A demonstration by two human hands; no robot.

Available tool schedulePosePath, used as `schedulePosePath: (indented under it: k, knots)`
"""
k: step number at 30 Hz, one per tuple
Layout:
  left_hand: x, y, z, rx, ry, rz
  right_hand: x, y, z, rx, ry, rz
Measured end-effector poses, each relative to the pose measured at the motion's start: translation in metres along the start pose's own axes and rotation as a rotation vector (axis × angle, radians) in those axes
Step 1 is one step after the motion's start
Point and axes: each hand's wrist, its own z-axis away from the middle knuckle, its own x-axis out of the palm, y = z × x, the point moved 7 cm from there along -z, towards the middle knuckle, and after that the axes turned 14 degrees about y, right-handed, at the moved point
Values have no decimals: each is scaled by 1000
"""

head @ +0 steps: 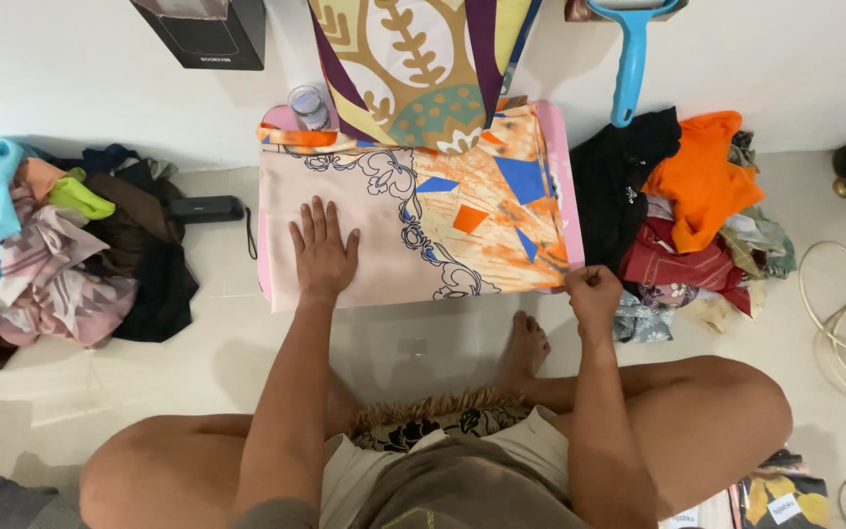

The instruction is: The person unfolds a scarf, folds it neatly on a small table, and then uses a lint roller to clean the surface of the fabric.

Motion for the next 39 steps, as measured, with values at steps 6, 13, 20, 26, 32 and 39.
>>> schedulePosePath:
  k: [6,13,20,26,32,39]
  knots:
    - [1,-3,-1,-7,-15,24,5,30,-13,-46,-14,124]
    - [-19,-4,1,-45,73,174,1,-79,37,-657,104,63]
    - [-36,-16,2,65,129,148,87,-141,55,-1132,-126,98]
    - [1,-34,-11,72,-24,-54,155,-107,40,-965,-529,584]
    - [-10,-28,-33,78,-29,-10,189,-92,11,-1000,-487,653]
    - [-18,-31,-35,79,97,69,191,-106,14,-958,-515,641]
